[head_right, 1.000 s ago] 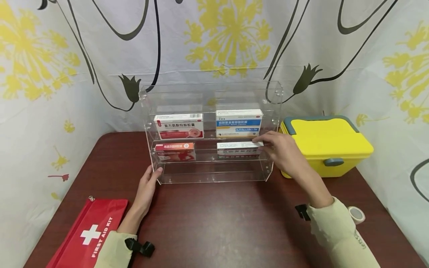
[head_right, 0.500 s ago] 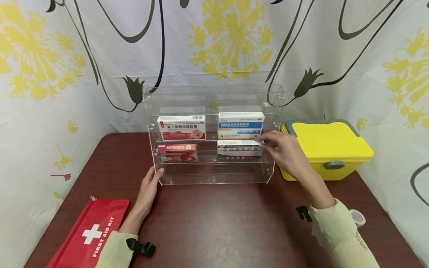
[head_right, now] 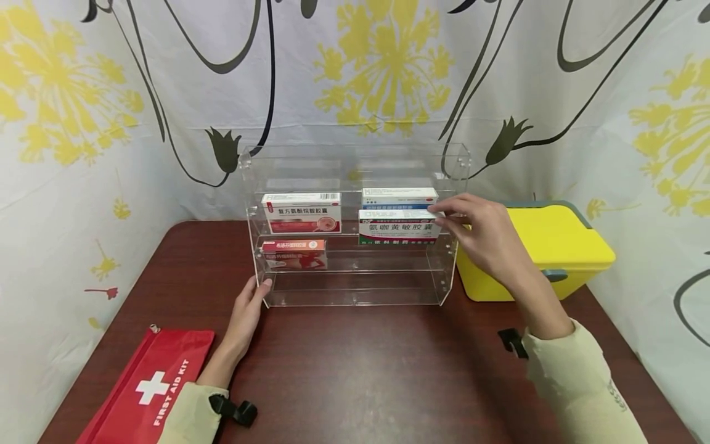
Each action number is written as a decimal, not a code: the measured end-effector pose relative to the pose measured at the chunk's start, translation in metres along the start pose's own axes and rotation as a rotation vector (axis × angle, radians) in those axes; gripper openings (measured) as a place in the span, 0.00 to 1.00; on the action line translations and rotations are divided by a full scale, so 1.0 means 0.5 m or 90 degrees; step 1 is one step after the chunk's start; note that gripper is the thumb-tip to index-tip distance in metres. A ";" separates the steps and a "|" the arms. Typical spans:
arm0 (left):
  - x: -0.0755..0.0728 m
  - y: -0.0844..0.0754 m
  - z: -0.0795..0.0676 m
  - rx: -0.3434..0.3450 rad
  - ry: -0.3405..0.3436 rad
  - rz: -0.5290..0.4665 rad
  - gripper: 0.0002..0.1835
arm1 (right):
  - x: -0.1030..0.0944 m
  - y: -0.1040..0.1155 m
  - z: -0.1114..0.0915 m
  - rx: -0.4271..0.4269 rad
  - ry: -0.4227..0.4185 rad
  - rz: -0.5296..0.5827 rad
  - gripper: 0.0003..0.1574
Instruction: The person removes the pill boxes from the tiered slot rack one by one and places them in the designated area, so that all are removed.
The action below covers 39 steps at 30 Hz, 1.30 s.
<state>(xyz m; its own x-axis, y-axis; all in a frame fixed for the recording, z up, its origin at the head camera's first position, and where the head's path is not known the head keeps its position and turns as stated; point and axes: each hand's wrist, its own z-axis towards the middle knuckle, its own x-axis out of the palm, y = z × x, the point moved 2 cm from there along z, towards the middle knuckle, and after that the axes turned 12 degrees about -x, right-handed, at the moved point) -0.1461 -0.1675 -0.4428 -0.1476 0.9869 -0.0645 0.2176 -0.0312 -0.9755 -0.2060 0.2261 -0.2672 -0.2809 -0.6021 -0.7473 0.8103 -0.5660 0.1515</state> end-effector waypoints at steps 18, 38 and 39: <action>-0.006 0.004 0.002 0.004 0.003 -0.006 0.25 | -0.015 0.035 -0.082 0.043 0.121 0.172 0.25; -0.002 0.004 0.004 0.003 0.012 -0.018 0.27 | 0.143 -0.006 -0.264 0.152 0.315 0.311 0.10; -0.003 0.004 0.004 0.004 0.012 -0.018 0.26 | 0.145 -0.010 -0.265 0.160 0.319 0.306 0.10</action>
<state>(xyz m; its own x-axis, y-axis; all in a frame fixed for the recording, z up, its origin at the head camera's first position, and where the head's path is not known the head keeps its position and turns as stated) -0.1475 -0.1693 -0.4451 -0.1350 0.9903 -0.0336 0.2080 -0.0048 -0.9781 -0.1621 0.2599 -0.4079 0.3930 -0.5209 -0.7578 0.6251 -0.4530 0.6356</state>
